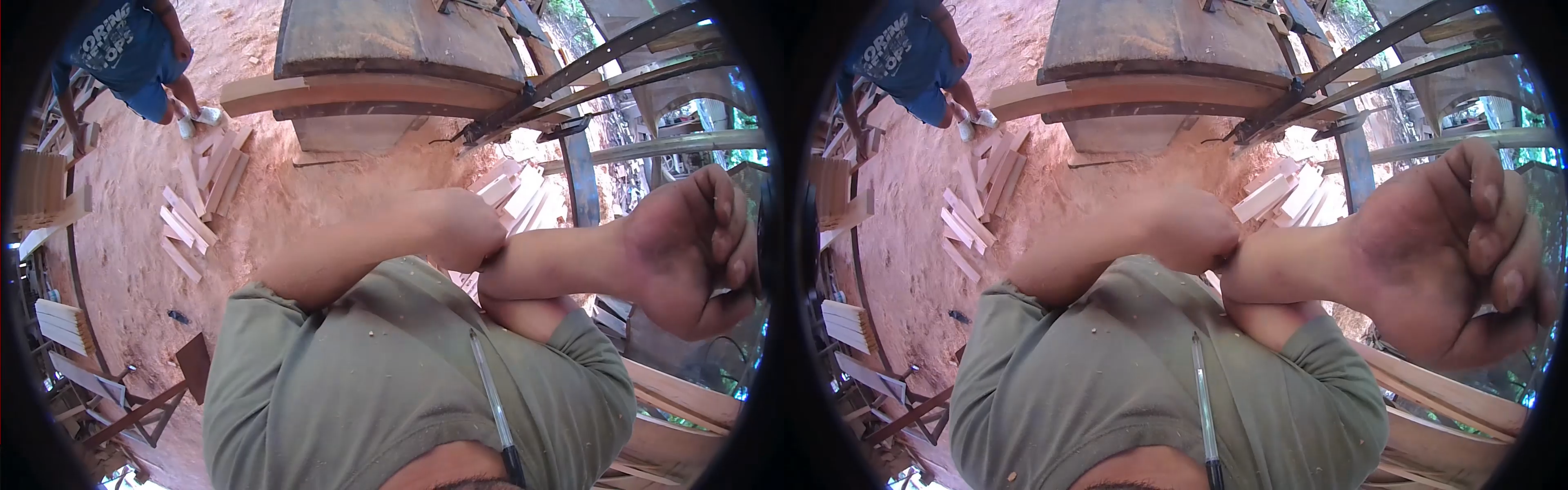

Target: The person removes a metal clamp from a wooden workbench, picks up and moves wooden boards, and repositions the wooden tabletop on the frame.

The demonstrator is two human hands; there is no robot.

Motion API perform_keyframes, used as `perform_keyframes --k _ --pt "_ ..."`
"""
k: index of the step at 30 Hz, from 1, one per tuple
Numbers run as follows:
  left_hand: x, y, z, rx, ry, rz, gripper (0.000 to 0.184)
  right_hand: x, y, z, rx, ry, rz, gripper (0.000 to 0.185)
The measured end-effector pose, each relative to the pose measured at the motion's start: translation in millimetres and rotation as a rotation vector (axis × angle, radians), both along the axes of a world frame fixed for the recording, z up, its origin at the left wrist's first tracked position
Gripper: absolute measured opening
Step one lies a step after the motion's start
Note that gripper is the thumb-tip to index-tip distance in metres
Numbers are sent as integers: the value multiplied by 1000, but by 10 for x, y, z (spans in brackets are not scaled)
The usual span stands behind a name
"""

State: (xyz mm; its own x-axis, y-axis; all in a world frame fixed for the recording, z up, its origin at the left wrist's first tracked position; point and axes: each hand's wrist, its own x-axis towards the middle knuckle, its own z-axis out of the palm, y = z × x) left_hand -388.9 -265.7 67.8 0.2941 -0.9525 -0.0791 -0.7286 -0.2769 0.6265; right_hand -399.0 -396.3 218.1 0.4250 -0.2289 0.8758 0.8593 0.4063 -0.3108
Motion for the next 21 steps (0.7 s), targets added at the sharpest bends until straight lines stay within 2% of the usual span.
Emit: perform_keyframes --k 3,7,8,10,12,13,15,17,19,20,21 --pt "39 92 205 43 8 48 14 14 20 5 6 21 112 17" --pt "129 -94 -37 67 134 -34 13 41 113 22 15 11 128 16" --pt "142 -211 -255 26 96 -73 13 49 137 32 17 8 130 16" --pt "101 -269 -426 -9 62 -118 12 47 167 39 81 36 414 15" --pt "70 -240 -452 -227 146 -101 13 69 62 27 16 122 452 15" --pt "85 -175 -292 -226 143 -107 13 81 -3 29 -18 176 467 15" --pt "50 23 131 -35 76 47 16 118 -126 28 -38 203 437 14" --pt "115 156 90 -361 157 128 21 195 -256 -54 -143 157 432 18" --pt "218 437 142 -837 529 136 30 373 -392 -273 -245 104 498 26" --pt "355 568 -69 -1017 670 117 35 513 -464 -453 -297 78 567 32" --pt "503 701 -408 -1194 819 99 41 653 -494 -735 -247 205 671 33"
